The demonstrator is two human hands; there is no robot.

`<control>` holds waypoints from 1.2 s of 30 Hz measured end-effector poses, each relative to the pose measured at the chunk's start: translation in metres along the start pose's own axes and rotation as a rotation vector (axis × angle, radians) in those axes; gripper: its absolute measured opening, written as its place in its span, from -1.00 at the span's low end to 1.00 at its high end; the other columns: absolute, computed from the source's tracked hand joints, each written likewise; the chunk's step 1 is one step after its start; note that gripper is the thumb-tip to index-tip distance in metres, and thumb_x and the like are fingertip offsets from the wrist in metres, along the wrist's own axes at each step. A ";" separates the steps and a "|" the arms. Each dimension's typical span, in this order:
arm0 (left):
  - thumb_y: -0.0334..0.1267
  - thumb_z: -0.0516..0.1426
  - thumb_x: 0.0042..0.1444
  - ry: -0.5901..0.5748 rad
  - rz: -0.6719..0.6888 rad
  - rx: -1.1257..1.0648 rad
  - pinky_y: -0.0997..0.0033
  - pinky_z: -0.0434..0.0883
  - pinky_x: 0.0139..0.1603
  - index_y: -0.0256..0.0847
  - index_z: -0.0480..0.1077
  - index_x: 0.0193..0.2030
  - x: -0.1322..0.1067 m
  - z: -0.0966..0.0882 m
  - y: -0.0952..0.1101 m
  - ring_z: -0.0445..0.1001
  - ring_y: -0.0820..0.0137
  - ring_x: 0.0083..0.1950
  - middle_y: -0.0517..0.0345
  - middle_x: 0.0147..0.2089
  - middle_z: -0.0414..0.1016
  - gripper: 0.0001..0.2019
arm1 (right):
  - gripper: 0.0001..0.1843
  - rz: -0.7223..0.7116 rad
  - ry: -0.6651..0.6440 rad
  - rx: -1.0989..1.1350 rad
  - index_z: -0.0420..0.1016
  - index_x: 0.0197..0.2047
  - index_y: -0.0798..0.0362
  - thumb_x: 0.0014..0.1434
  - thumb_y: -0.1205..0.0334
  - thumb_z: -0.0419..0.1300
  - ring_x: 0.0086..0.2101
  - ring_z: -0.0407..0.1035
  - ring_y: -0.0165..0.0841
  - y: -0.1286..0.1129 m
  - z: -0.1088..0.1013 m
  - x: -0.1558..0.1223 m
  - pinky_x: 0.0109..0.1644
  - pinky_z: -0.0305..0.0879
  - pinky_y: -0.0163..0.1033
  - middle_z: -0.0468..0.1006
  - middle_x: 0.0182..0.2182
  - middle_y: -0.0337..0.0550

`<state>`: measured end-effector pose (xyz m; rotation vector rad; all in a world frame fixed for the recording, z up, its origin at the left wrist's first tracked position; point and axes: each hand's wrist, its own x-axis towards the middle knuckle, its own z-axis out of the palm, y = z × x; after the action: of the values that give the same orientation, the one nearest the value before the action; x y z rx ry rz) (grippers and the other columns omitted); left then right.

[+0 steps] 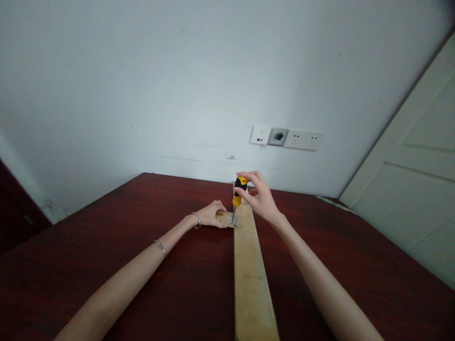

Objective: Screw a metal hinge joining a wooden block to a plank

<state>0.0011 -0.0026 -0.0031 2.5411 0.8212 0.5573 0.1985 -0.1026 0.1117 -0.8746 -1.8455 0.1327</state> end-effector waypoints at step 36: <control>-0.06 0.35 -0.26 0.005 -0.006 -0.004 0.32 0.28 -0.09 -0.26 0.42 -0.12 0.000 0.000 0.001 0.29 0.28 -0.13 0.10 -0.15 0.32 -0.46 | -0.51 -0.024 0.068 0.006 0.35 0.12 -0.15 0.11 0.11 0.25 -0.12 0.31 -0.24 0.008 0.010 -0.002 -0.49 0.41 -0.31 0.33 -0.12 -0.06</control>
<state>0.0012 -0.0033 -0.0025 2.5334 0.8287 0.5624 0.1943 -0.0952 0.1020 -0.8431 -1.7902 0.0923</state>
